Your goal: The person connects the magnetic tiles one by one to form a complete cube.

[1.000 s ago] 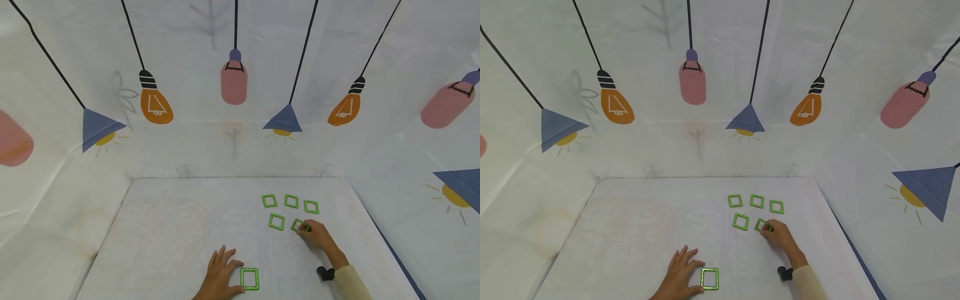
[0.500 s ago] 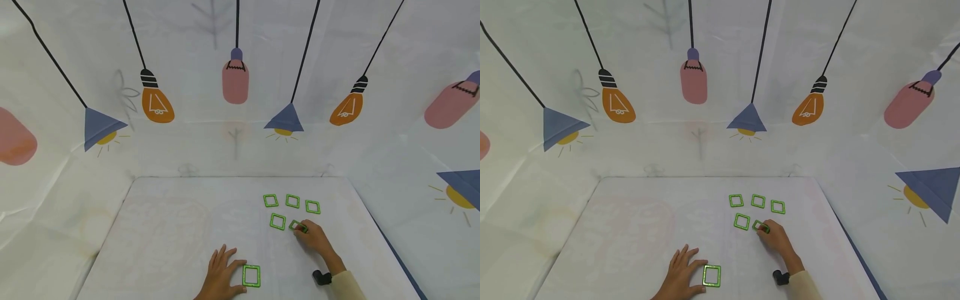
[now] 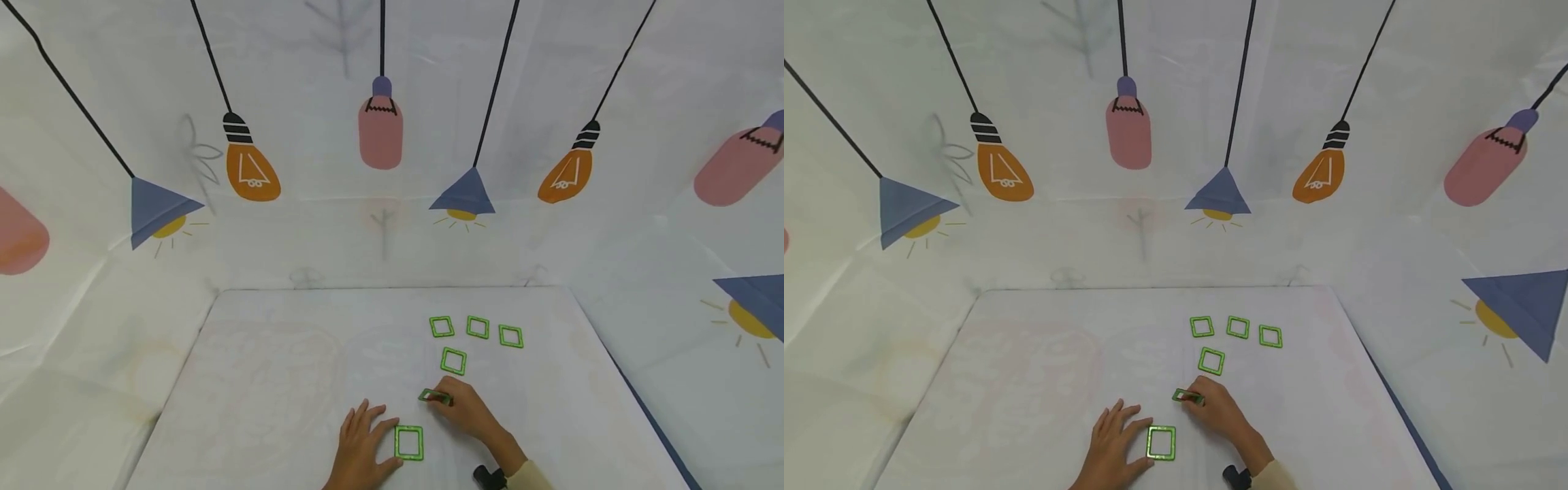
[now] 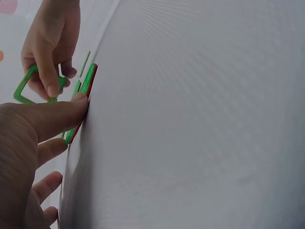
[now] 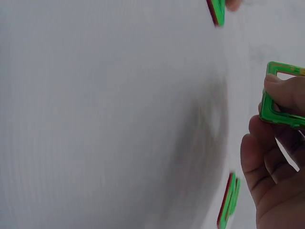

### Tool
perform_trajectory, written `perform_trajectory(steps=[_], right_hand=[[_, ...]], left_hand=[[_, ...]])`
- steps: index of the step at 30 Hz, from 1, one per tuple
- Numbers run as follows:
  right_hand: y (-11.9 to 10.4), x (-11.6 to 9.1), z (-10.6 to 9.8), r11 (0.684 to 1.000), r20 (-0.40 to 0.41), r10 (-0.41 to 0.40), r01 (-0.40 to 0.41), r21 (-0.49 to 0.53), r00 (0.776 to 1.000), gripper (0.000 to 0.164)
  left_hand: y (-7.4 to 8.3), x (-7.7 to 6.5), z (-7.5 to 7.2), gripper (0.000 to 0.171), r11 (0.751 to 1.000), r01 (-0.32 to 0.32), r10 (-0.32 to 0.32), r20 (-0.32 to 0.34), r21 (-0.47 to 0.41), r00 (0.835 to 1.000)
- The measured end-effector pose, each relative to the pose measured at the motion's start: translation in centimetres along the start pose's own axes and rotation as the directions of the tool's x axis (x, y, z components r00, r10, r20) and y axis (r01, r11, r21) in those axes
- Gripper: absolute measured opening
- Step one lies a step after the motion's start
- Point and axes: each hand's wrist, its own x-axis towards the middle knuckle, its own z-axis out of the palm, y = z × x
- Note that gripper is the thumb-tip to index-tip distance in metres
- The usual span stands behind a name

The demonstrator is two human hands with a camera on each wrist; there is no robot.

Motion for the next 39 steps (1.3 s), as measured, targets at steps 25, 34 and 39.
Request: perform_trajectory(steps=[25, 34, 39], right_hand=[[-3.0, -0.7, 3.9, 0.992, 0.164, -0.111, 0.118, -0.037, 0.980, 0.008], [-3.2, -0.4, 3.8, 0.988, 0.166, -0.108, 0.125, -0.091, 0.980, 0.009], [-3.5, -0.3, 3.7, 0.989, 0.175, -0.107, 0.123, -0.083, 0.979, 0.010]], left_hand=[[0.4, -0.2, -0.1, 0.058, 0.996, 0.079, -0.079, 0.016, -0.033, 0.997], [0.3, 0.0, -0.3, 0.060, 0.996, 0.078, -0.077, 0.026, -0.030, 0.997], [0.3, -0.1, -0.4, 0.059, 0.999, 0.038, -0.038, -0.023, -0.007, 0.999]])
